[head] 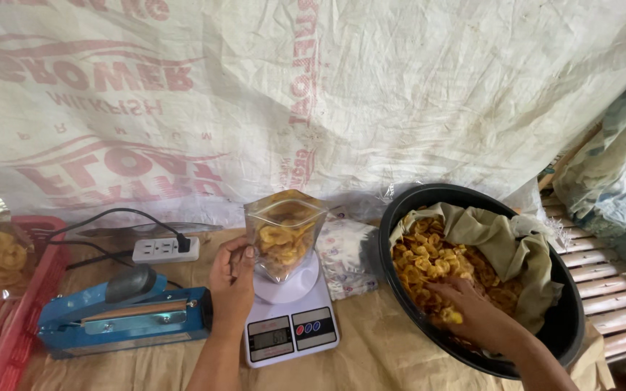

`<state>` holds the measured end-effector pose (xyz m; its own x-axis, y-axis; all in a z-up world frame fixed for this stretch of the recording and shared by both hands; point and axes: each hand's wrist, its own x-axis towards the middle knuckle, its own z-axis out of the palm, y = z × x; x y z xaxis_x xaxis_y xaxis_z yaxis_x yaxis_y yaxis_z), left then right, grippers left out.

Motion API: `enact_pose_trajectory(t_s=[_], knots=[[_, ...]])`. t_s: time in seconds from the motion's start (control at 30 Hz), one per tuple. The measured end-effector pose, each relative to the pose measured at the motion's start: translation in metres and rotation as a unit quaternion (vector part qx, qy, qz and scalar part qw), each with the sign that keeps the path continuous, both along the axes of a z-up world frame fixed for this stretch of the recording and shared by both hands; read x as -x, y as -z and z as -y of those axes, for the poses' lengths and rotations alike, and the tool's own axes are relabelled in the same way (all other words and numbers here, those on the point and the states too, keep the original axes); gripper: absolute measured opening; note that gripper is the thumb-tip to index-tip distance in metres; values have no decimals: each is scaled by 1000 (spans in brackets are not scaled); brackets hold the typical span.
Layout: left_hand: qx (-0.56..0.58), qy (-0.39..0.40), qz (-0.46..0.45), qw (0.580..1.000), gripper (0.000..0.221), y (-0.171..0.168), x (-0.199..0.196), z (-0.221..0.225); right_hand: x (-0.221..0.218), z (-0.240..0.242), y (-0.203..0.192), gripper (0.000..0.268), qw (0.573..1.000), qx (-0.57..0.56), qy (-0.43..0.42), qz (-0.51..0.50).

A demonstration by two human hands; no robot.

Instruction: The person fills a plastic pouch with banana chips from a bowl by hand, places the pouch on a digital scale to weigh it, and سپس closes the top of the pouch.

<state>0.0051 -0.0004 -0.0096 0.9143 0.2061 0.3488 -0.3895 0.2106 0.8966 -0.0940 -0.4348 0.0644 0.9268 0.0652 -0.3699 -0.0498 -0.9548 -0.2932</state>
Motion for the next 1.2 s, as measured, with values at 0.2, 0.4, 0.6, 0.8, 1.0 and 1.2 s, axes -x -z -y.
enact_pose_trajectory(t_s=[0.2, 0.4, 0.6, 0.8, 1.0, 1.2], knots=[[6, -5, -4, 1000, 20, 3, 0, 0, -6, 56, 24, 58, 991, -44, 97, 80], [22, -4, 6, 1000, 20, -5, 3, -1, -12, 84, 13, 38, 953, -82, 280, 86], [30, 5, 6, 1000, 20, -7, 1, -1, -8, 78, 10, 39, 970, -60, 219, 86], [21, -1, -5, 1000, 21, -14, 5, -1, -16, 58, 20, 38, 981, 54, 179, 59], [6, -13, -48, 999, 20, -12, 3, -3, -6, 104, 9, 42, 971, -75, 228, -8], [14, -6, -5, 1000, 20, -9, 0, -2, 21, 116, 51, 41, 984, 49, 156, -70]])
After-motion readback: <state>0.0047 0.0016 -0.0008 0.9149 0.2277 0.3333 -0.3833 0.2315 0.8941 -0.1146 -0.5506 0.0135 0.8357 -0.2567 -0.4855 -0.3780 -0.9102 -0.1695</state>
